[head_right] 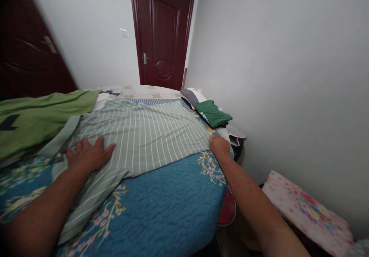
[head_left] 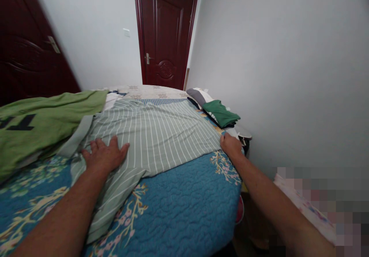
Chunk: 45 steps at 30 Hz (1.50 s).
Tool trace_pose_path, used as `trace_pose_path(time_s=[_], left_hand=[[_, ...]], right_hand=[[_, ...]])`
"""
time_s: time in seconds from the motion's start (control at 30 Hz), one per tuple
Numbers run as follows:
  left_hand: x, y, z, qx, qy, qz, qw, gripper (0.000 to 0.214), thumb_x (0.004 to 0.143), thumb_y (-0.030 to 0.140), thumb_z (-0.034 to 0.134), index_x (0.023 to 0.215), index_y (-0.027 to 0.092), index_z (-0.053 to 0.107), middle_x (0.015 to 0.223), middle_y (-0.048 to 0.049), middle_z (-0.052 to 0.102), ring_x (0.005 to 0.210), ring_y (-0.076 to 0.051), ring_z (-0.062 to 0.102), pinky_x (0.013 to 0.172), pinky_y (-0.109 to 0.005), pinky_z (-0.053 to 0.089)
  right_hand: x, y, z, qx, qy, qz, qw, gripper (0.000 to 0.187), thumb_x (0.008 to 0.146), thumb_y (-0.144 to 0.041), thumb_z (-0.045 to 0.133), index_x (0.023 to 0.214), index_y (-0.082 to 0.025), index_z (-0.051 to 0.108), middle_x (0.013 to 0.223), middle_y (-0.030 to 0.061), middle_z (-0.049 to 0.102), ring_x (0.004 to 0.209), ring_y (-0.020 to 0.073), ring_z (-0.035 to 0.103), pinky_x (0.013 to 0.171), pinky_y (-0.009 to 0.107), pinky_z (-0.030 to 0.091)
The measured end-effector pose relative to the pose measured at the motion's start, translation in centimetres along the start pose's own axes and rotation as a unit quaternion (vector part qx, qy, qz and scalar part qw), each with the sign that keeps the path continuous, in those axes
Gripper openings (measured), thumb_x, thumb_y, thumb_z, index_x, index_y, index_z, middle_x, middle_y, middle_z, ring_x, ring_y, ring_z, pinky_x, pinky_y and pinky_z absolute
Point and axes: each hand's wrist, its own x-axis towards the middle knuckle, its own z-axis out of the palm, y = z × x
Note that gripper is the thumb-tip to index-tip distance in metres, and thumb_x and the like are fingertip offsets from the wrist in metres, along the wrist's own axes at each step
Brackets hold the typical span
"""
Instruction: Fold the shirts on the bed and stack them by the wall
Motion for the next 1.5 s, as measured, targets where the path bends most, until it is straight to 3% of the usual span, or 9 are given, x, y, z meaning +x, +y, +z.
trace_pose_path(time_s=[0.2, 0.4, 0.67, 0.8, 0.93, 1.03, 1.13, 1.3, 1.5], left_hand=[[-0.1, 0.0, 0.0, 0.023, 0.010, 0.016, 1.000, 0.090, 0.100, 0.074, 0.024, 0.160, 0.013, 0.053, 0.168, -0.0354, 0.037, 0.156, -0.057, 0.030, 0.119, -0.078, 0.022], [-0.2, -0.1, -0.1, 0.018, 0.004, 0.012, 1.000, 0.091, 0.100, 0.074, 0.024, 0.163, 0.015, 0.051, 0.170, -0.0339, 0.036, 0.158, -0.055, 0.029, 0.121, -0.079, 0.019], [-0.5, 0.2, -0.2, 0.014, -0.018, -0.004, 1.000, 0.092, 0.098, 0.077, 0.026, 0.165, 0.018, 0.049, 0.173, -0.0328, 0.031, 0.160, -0.056, 0.025, 0.119, -0.082, 0.019], [-0.9, 0.6, -0.7, 0.027, -0.012, 0.010, 1.000, 0.091, 0.100, 0.076, 0.027, 0.165, 0.016, 0.049, 0.174, -0.0323, 0.031, 0.160, -0.056, 0.025, 0.120, -0.081, 0.019], [-1.0, 0.9, -0.6, 0.030, -0.015, 0.115, 0.993, 0.083, 0.103, 0.069, 0.032, 0.170, 0.020, 0.042, 0.179, -0.0217, 0.027, 0.165, -0.047, 0.020, 0.126, -0.074, 0.019], [-1.1, 1.0, -0.3, 0.031, -0.049, 0.164, 0.985, 0.077, 0.105, 0.065, 0.035, 0.171, 0.026, 0.040, 0.181, -0.0165, 0.026, 0.166, -0.043, 0.020, 0.128, -0.070, 0.018], [-1.3, 0.9, -0.2, 0.040, -0.064, 0.147, 0.986, 0.077, 0.106, 0.065, 0.035, 0.172, 0.027, 0.039, 0.181, -0.0184, 0.025, 0.167, -0.042, 0.020, 0.128, -0.070, 0.017], [-1.6, 1.0, -0.3, 0.042, -0.068, 0.110, 0.991, 0.082, 0.106, 0.069, 0.033, 0.174, 0.023, 0.033, 0.181, -0.0200, 0.021, 0.168, -0.042, 0.016, 0.130, -0.068, 0.016], [-1.9, 1.3, -0.5, 0.024, -0.076, 0.103, 0.991, 0.083, 0.106, 0.070, 0.034, 0.174, 0.023, 0.034, 0.182, -0.0209, 0.019, 0.168, -0.042, 0.014, 0.130, -0.068, 0.012]], right_hand=[[0.3, 0.1, -0.8, -0.013, -0.019, -0.027, 0.999, 0.055, 0.113, -0.045, 0.033, 0.131, -0.011, 0.072, 0.115, 0.0256, 0.078, 0.110, 0.0347, 0.078, 0.096, 0.044, 0.056], [2.0, 3.0, -1.8, -0.022, -0.021, -0.077, 0.997, 0.054, 0.113, -0.046, 0.034, 0.121, -0.013, 0.077, 0.116, 0.0233, 0.079, 0.115, 0.0316, 0.076, 0.101, 0.039, 0.054], [0.1, 3.2, -0.7, -0.055, -0.031, -0.063, 0.996, 0.050, 0.113, -0.044, 0.036, 0.126, -0.012, 0.072, 0.111, 0.0234, 0.079, 0.107, 0.0338, 0.078, 0.093, 0.044, 0.057], [0.7, 1.4, -2.1, -0.052, -0.017, -0.102, 0.993, 0.040, 0.108, -0.033, 0.044, 0.122, -0.009, 0.073, 0.118, 0.0266, 0.076, 0.113, 0.0358, 0.075, 0.098, 0.046, 0.056], [1.0, -3.9, -2.8, 0.044, 0.031, -0.235, 0.971, 0.044, 0.108, -0.036, 0.046, 0.134, -0.010, 0.069, 0.138, 0.0235, 0.070, 0.133, 0.0323, 0.064, 0.116, 0.042, 0.047], [0.4, -9.0, -1.8, 0.119, 0.044, -0.324, 0.938, 0.056, 0.110, -0.041, 0.041, 0.154, -0.010, 0.057, 0.159, 0.0211, 0.056, 0.152, 0.0303, 0.048, 0.127, 0.045, 0.037], [0.2, -12.2, 0.0, 0.142, 0.005, -0.361, 0.922, 0.063, 0.112, -0.050, 0.037, 0.163, -0.014, 0.048, 0.170, 0.0180, 0.045, 0.160, 0.0320, 0.037, 0.130, 0.053, 0.031], [3.7, -11.4, 2.2, 0.100, -0.042, -0.303, 0.947, 0.068, 0.112, -0.056, 0.034, 0.166, -0.016, 0.044, 0.176, 0.0171, 0.037, 0.162, 0.0346, 0.033, 0.131, 0.057, 0.027], [8.7, -9.5, 3.5, 0.087, -0.004, -0.237, 0.968, 0.066, 0.112, -0.050, 0.032, 0.156, -0.006, 0.054, 0.166, 0.0237, 0.048, 0.155, 0.0361, 0.043, 0.127, 0.053, 0.033]])
